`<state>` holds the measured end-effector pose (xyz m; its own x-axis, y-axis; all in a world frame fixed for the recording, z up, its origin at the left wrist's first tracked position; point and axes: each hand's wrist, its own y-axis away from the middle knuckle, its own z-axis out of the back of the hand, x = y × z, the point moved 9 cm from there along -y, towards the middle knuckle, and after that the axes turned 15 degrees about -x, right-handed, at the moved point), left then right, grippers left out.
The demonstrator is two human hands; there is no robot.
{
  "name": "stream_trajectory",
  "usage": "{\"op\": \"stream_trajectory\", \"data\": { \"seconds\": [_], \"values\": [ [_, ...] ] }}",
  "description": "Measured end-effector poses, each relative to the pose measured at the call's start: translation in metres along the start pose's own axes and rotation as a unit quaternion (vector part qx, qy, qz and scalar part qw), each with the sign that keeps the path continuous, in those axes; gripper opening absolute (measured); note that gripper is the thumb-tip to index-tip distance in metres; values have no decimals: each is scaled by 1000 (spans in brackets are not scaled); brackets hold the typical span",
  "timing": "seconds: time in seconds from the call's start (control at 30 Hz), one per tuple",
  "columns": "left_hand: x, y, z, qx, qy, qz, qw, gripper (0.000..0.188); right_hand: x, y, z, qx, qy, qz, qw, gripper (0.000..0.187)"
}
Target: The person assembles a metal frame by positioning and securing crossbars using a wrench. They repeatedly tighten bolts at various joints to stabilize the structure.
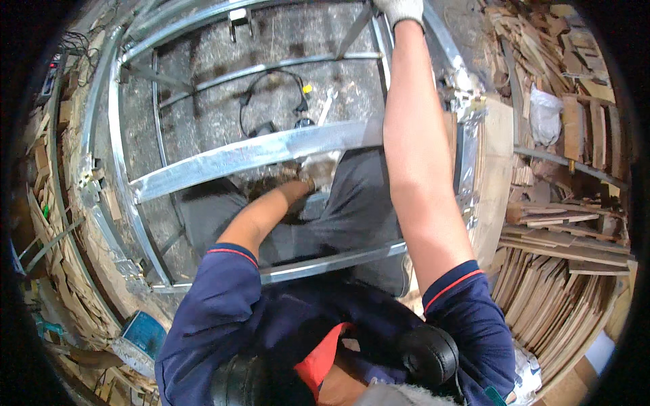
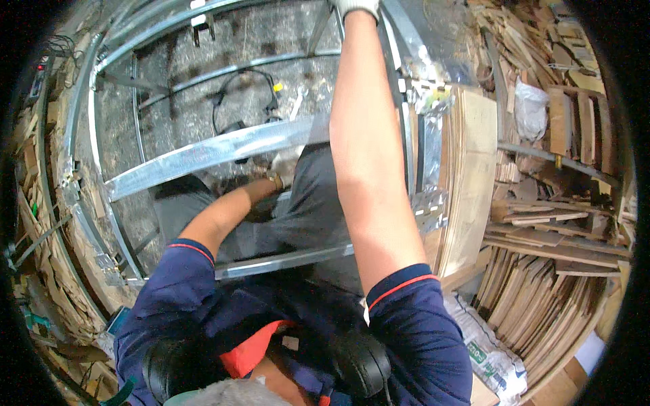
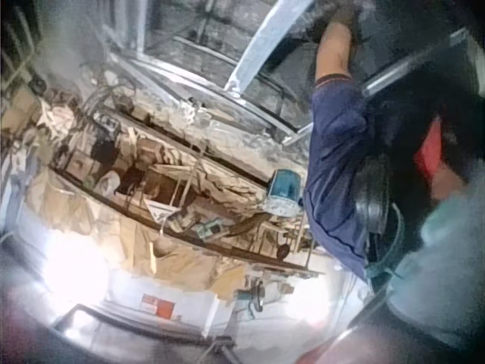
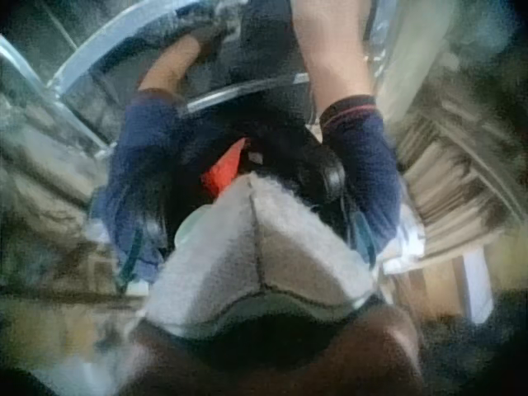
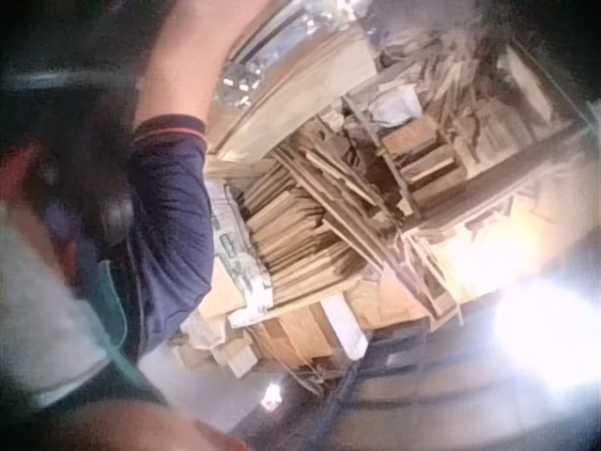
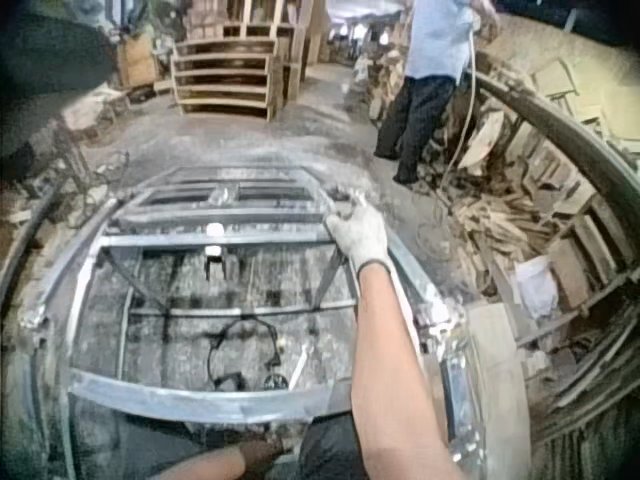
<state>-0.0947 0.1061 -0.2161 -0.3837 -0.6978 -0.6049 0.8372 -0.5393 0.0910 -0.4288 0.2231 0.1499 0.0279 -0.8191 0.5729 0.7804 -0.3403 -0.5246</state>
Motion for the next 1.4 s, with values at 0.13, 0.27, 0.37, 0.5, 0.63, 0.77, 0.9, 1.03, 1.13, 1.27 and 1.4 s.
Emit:
{"op": "stream_trajectory", "data": {
  "seconds": [0.13,0.27,0.37,0.5,0.63,0.77,0.9,1.03,1.13,1.27,1.4],
  "values": [
    [-1,5,4,3,-7,6,1000,21,-7,-2,-2,-49,-59,25,997,52],
    [6,10,7,-3,-12,18,1000,21,-27,-9,-14,-85,-90,53,991,51],
    [12,16,11,-10,-20,24,999,21,-44,-17,-38,-20,48,85,995,40],
    [19,24,17,-18,-30,27,999,21,-60,-21,-44,-1,85,40,996,40],
    [26,33,21,-24,-40,31,998,21,-51,-14,-38,-8,82,38,996,42],
    [29,31,32,-28,-50,35,998,21,-48,-11,-33,-14,7,-1,1000,40],
    [14,16,78,-28,-61,48,997,22,-32,-14,-32,0,72,80,994,44],
    [-47,28,153,46,-151,20,987,23,-38,-9,-32,-4,40,25,999,55],
    [-127,51,205,166,-239,-156,944,16,-41,-6,-33,-29,32,27,999,54],
    [-213,4,361,-115,98,-382,912,12,-45,-8,-41,-18,40,45,998,55],
    [-141,-155,474,-372,8,-141,918,29,-36,-7,-44,-7,70,80,994,57]
  ]
}}
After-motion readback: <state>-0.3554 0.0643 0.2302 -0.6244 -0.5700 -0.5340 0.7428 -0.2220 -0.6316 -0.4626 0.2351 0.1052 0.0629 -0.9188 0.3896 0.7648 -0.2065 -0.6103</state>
